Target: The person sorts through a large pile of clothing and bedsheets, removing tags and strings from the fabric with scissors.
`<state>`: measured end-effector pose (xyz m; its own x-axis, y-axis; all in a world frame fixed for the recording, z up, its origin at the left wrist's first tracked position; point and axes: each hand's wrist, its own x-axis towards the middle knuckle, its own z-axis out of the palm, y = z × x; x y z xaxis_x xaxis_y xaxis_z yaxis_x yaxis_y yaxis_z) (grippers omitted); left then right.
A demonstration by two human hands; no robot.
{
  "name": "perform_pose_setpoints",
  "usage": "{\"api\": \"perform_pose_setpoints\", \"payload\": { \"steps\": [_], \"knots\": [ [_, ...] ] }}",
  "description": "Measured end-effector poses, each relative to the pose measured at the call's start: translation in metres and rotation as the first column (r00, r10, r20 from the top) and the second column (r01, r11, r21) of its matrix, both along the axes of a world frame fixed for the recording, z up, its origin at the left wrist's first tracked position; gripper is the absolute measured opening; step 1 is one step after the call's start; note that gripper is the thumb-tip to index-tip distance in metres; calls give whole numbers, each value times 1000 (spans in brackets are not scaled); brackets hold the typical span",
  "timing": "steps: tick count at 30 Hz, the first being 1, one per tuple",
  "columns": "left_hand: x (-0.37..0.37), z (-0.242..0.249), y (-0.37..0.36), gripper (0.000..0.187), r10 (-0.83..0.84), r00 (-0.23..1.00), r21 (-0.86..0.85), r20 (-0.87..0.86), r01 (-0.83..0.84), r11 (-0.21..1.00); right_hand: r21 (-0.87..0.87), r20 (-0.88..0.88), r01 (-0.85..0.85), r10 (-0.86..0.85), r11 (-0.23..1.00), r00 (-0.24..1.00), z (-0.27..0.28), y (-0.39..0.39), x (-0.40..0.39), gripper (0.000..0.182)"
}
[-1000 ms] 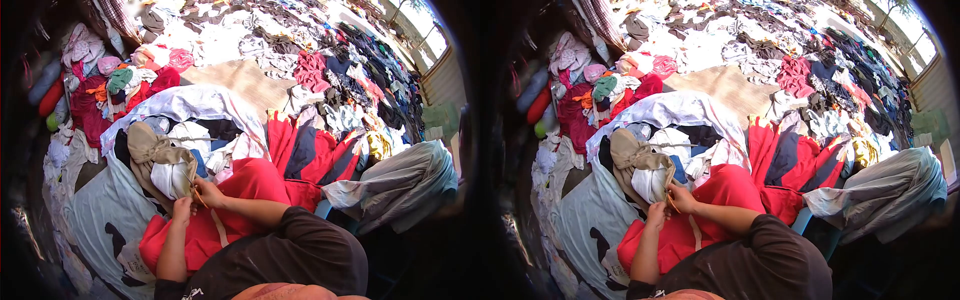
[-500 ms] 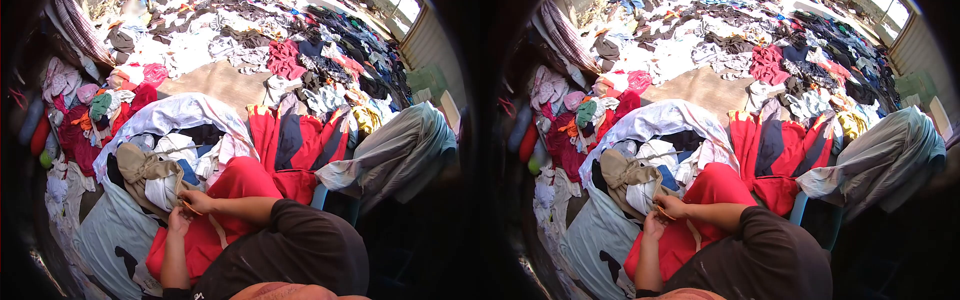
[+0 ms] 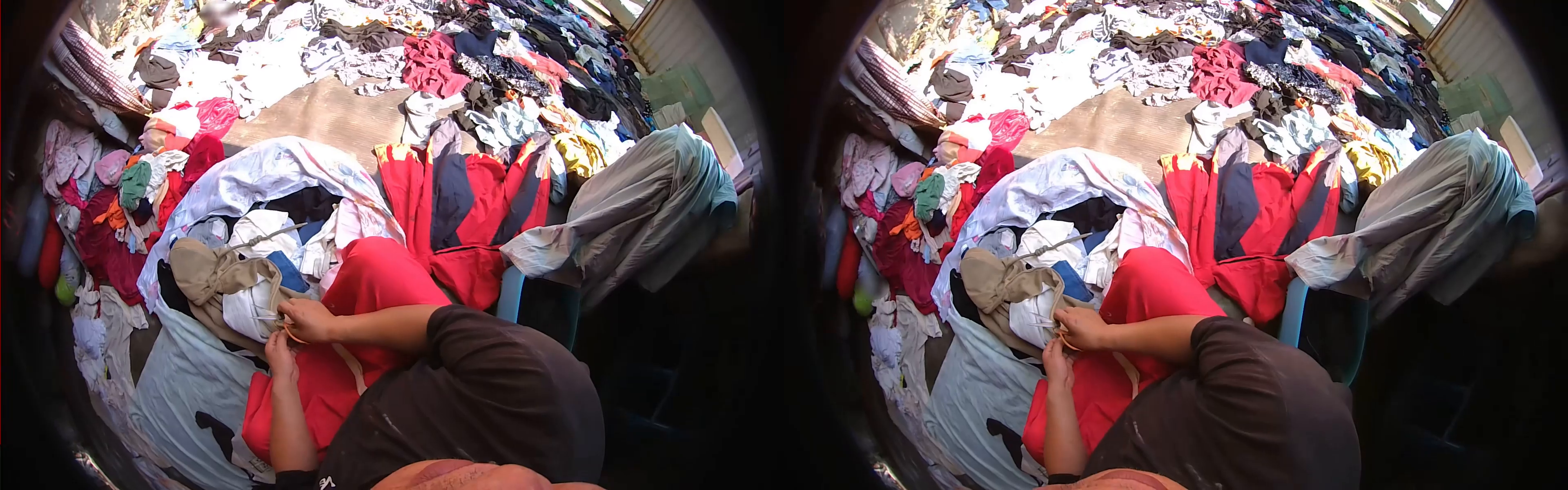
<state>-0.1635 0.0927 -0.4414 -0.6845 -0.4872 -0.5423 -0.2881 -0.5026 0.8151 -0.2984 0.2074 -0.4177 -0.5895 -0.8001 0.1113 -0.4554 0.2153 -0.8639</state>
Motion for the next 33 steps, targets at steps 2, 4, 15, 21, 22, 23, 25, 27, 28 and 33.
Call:
{"api": "perform_pose_setpoints", "payload": {
  "steps": [2,4,15,21,22,23,25,27,28,33],
  "knots": [
    [0,1,-1,18,11,1000,7,-10,-11,1000,36,98,-51,47,998,994,-1,-4,-1,29],
    [-2,4,3,18,38,999,21,-19,-38,999,12,87,-69,67,998,994,-10,-7,0,28],
    [2,-1,8,17,4,996,-68,94,2,998,78,102,-154,146,985,984,-12,-3,-3,24],
    [1,9,11,17,6,991,-47,130,1,999,108,94,-198,188,974,978,-8,-1,-7,24],
    [0,11,11,17,11,992,-42,123,-6,999,109,88,-199,190,974,978,-10,-2,-7,24],
    [0,13,12,17,7,992,-31,125,-3,1000,110,82,-202,194,973,978,-9,-3,-7,24],
    [-1,17,12,18,3,992,-9,128,-2,1000,111,99,-176,165,978,981,-7,-3,-8,24],
    [-3,19,13,17,15,994,23,111,-18,1000,96,113,-136,125,986,986,-9,-4,-6,25],
    [-3,20,12,17,24,994,37,106,-28,999,77,118,-110,101,991,988,-13,-5,-4,26],
    [3,3,-2,17,10,982,16,186,-14,1000,96,127,-112,99,989,987,-13,-9,0,29]
  ]
}}
